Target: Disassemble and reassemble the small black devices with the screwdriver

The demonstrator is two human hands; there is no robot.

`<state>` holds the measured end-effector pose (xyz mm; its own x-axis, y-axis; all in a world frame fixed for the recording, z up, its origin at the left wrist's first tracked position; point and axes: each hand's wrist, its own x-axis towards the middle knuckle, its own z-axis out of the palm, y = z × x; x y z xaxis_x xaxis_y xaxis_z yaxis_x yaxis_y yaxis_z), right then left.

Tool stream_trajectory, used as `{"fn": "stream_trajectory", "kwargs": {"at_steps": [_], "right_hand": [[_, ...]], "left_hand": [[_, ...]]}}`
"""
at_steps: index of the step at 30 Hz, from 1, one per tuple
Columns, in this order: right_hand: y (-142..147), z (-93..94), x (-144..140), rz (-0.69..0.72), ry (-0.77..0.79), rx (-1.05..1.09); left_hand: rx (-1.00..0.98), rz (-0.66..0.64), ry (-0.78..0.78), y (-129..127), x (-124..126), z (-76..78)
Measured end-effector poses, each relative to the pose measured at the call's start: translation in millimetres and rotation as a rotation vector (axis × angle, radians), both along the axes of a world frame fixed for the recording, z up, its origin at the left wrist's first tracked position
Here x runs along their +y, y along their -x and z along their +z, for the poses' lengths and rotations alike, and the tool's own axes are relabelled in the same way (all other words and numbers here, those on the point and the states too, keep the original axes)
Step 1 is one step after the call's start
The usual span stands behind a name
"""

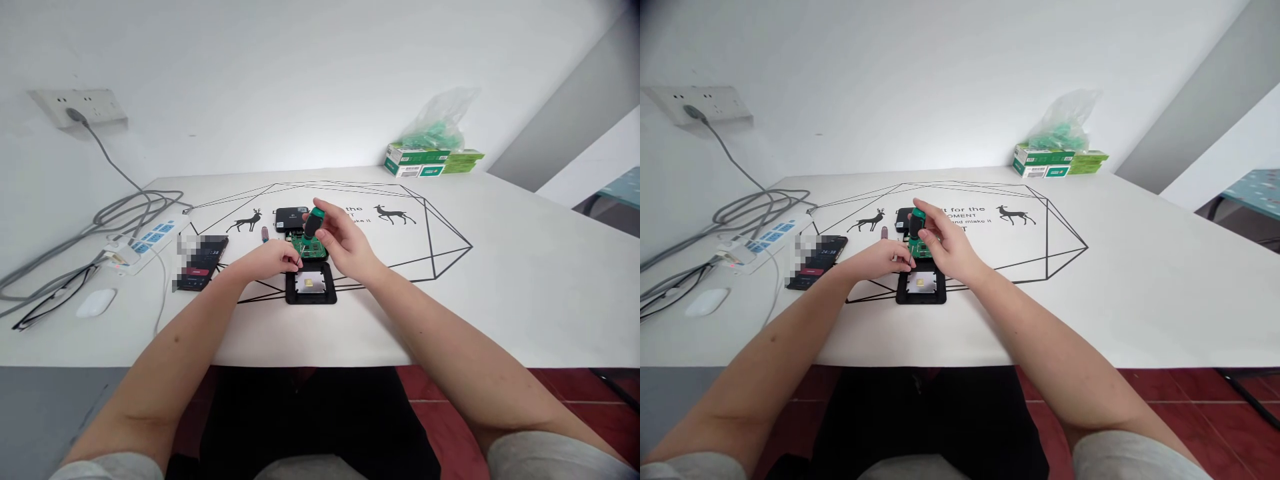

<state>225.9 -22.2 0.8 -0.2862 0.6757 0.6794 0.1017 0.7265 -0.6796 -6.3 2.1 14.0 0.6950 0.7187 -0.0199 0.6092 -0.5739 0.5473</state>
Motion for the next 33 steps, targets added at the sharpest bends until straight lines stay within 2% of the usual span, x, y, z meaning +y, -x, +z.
{"fn": "stream_trajectory", "kwargs": {"at_steps": [10, 15, 20, 33], "right_hand": [[1.4, 1.0, -1.4, -0.022, 0.004, -0.003], [3.3, -0.1, -3.3, -0.089, -0.056, -0.055], [6.3, -1.9, -3.6, -0.088, -0.092, -0.045], [8.9, 1.2, -9.9, -0.122, -0.107, -0.098]], "left_hand": [[0.033, -0.023, -0.004, 2.5, -1.7, 2.9], [0.028, -0.044, 0.029, 2.1, -4.0, 4.7], [0.028, -0.068, 0.075, 1.2, -4.8, 3.9], [0.045, -0.040, 0.072, -0.7, -5.1, 4.6]]}}
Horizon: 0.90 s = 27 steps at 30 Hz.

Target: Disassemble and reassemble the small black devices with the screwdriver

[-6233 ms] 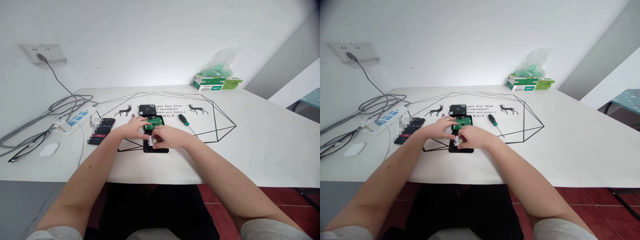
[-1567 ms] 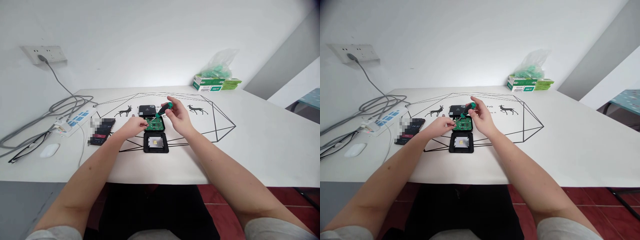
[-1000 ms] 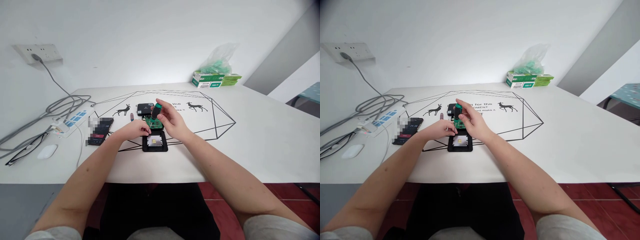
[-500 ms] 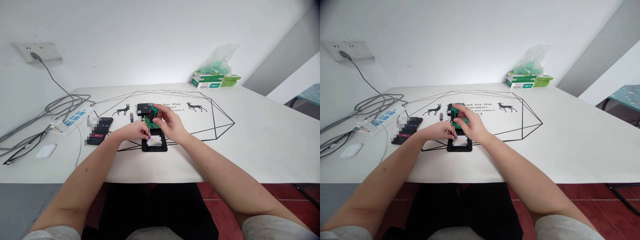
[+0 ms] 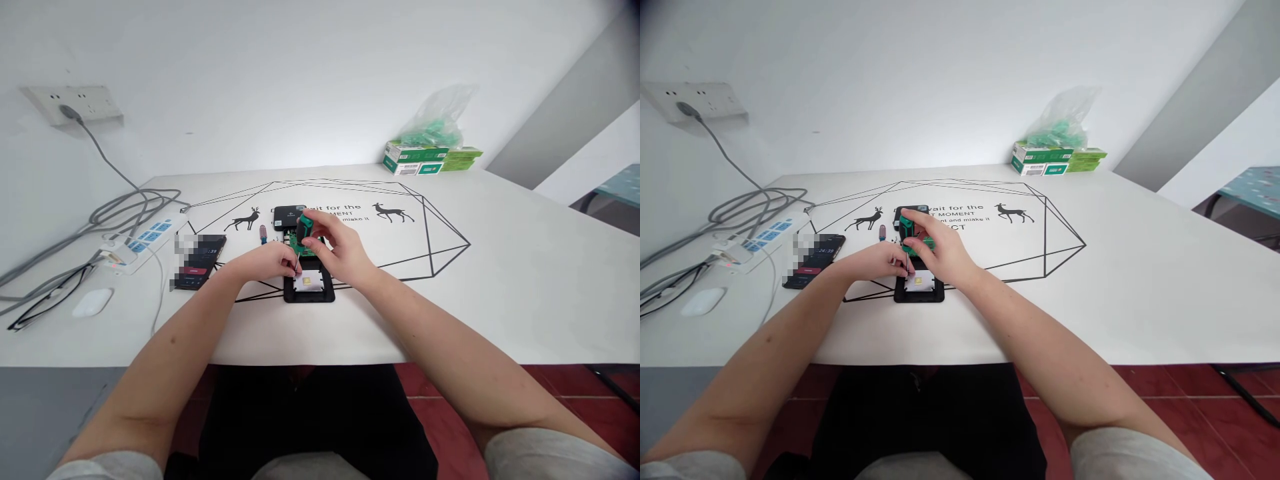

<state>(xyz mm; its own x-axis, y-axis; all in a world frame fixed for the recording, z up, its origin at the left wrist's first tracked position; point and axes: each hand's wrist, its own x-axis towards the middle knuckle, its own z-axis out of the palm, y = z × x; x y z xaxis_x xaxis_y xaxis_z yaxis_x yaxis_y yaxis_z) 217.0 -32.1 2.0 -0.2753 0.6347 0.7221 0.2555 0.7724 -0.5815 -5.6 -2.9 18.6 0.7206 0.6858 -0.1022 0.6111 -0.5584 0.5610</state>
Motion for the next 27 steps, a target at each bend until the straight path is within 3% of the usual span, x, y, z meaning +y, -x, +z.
{"fn": "stream_trajectory", "kwargs": {"at_steps": [14, 27], "right_hand": [[0.5, -2.4, -0.8, 0.000, -0.065, -0.061], [-3.5, 0.5, 2.1, 0.023, 0.012, 0.098]], "left_hand": [[0.059, 0.029, 0.017, -0.1, -3.3, 3.2], [0.070, -0.004, 0.013, 1.3, -1.4, 3.6]]}}
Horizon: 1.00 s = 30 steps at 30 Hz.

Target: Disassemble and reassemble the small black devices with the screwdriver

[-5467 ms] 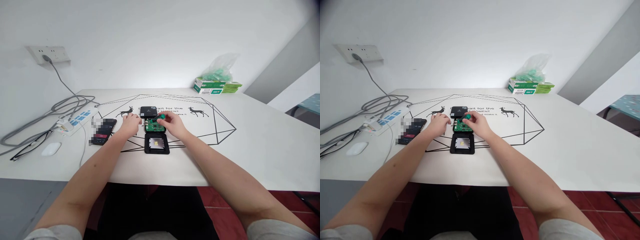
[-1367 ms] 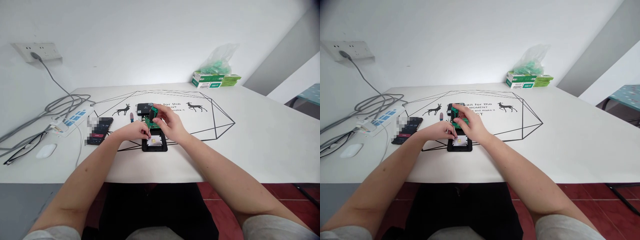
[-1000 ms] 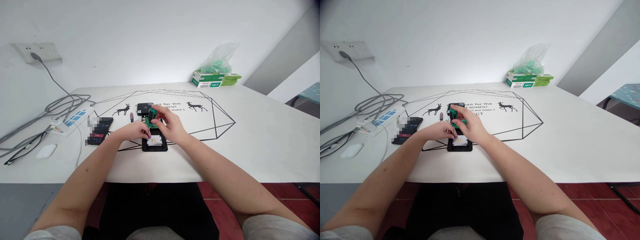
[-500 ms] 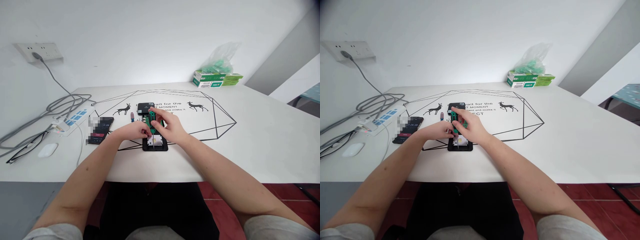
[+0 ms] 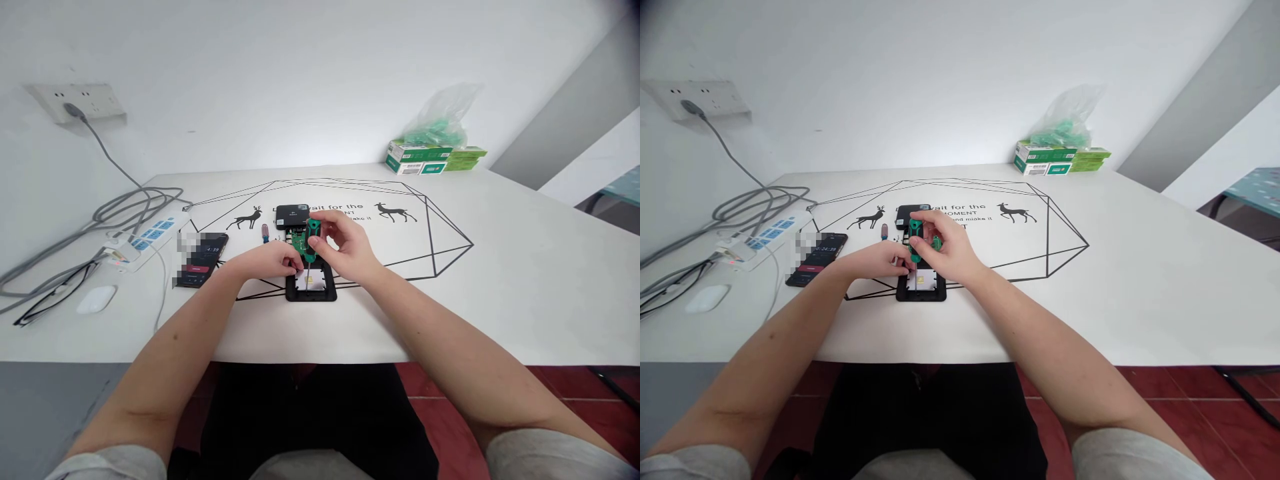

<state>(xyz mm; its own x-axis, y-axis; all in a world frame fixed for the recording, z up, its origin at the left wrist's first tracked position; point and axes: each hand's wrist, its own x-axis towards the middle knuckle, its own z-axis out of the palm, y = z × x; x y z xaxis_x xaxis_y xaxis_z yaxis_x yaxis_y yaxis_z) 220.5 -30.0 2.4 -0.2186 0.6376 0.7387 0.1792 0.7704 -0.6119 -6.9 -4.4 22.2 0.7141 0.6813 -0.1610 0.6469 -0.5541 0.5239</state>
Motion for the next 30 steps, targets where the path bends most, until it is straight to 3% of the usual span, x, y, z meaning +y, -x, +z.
{"fn": "stream_trajectory", "kwargs": {"at_steps": [14, 24, 30], "right_hand": [[-1.7, 1.9, -0.8, -0.017, -0.029, 0.038], [-3.3, -2.9, 12.4, -0.183, -0.020, 0.227], [-5.1, -5.5, 17.0, -0.206, -0.010, 0.245]], "left_hand": [[-0.034, -0.021, -0.042, 2.3, 2.7, -3.3], [-0.085, -0.076, -0.074, 2.6, -2.4, -1.2], [-0.102, -0.050, -0.058, -1.7, -1.2, -2.2]]}}
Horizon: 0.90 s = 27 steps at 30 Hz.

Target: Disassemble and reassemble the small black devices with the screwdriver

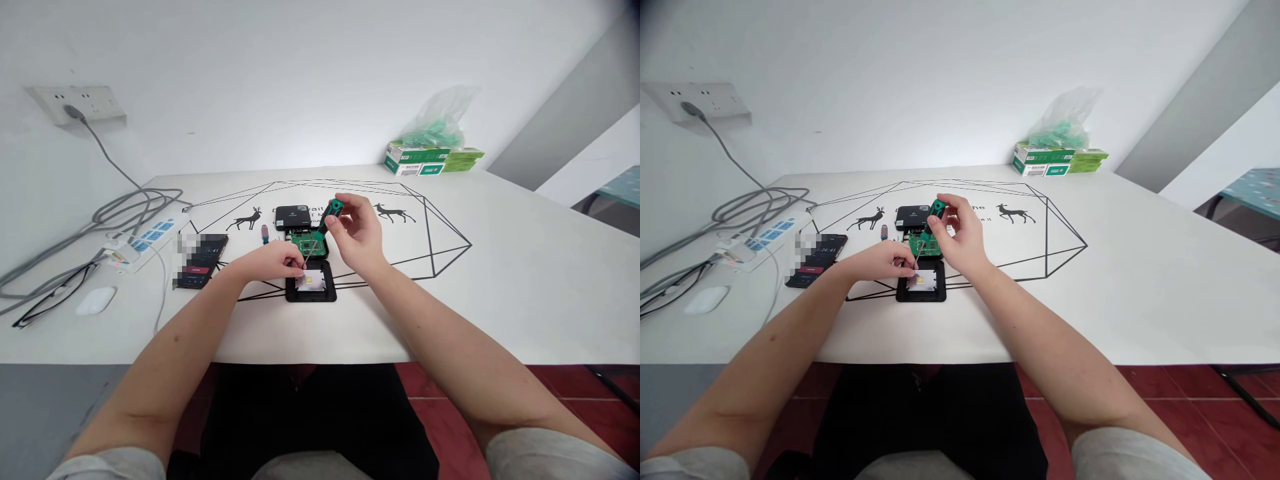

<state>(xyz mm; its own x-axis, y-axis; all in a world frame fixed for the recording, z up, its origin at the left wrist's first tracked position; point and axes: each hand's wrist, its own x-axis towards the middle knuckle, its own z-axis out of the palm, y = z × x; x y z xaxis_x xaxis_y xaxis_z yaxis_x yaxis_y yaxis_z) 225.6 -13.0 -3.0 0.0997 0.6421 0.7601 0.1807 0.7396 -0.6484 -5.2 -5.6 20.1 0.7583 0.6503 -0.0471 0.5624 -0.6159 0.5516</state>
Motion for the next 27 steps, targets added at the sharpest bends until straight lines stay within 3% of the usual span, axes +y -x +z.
{"fn": "stream_trajectory", "kwargs": {"at_steps": [12, 27], "right_hand": [[-0.5, -0.5, -0.3, -0.013, 0.011, -0.009], [2.1, 1.1, -4.0, 0.008, 0.005, 0.009]], "left_hand": [[-0.025, -0.022, -0.062, 1.1, 1.5, -1.7], [0.007, -0.020, -0.017, 2.2, 3.6, -3.5]]}}
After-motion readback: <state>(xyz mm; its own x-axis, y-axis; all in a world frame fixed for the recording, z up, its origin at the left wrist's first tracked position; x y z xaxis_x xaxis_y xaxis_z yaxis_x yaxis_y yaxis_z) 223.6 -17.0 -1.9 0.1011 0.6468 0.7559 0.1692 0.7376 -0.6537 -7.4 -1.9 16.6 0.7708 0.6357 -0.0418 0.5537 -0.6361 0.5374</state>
